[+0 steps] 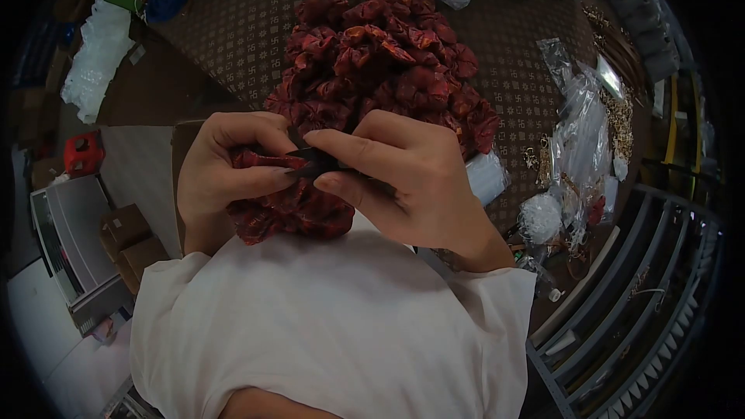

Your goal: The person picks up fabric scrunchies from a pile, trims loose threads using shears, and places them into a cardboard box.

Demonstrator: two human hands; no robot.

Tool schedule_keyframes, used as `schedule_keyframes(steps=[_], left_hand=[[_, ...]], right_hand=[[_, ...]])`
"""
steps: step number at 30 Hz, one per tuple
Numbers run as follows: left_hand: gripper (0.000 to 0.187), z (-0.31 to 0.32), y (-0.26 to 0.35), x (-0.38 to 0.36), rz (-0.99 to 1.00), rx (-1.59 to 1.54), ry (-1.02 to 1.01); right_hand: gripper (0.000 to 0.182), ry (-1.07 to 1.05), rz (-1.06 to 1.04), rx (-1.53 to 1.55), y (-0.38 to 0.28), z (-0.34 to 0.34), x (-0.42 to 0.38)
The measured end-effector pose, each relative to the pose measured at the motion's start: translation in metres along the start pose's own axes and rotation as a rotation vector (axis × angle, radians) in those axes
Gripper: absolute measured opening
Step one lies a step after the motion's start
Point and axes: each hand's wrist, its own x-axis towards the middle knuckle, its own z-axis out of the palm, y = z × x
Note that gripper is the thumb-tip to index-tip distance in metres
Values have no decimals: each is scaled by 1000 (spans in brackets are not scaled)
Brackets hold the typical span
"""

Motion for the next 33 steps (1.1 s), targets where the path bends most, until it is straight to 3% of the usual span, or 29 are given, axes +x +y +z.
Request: schedule_keyframes(steps=[16, 19, 21, 25, 27, 33], left_hand=[[11, -2, -1, 1, 43, 144, -12], [11, -1, 0, 1, 32, 134, -16], [10, -1, 0, 0, 31, 130, -11], [10, -2, 1, 0, 43, 155, -13], [10, -1, 1, 0, 8, 106, -1], [9, -3, 2, 2, -6, 98, -19]], right_hand=[[29, 97, -203, -199, 5, 3, 0], [27, 98, -181, -203, 4, 4, -2], [27, 186, 4, -130, 3, 6, -3], [27, 213, 174, -63, -2, -2, -1], [30, 145, 6, -62, -2, -3, -1], [38, 89, -179, -217, 1, 0, -3]])
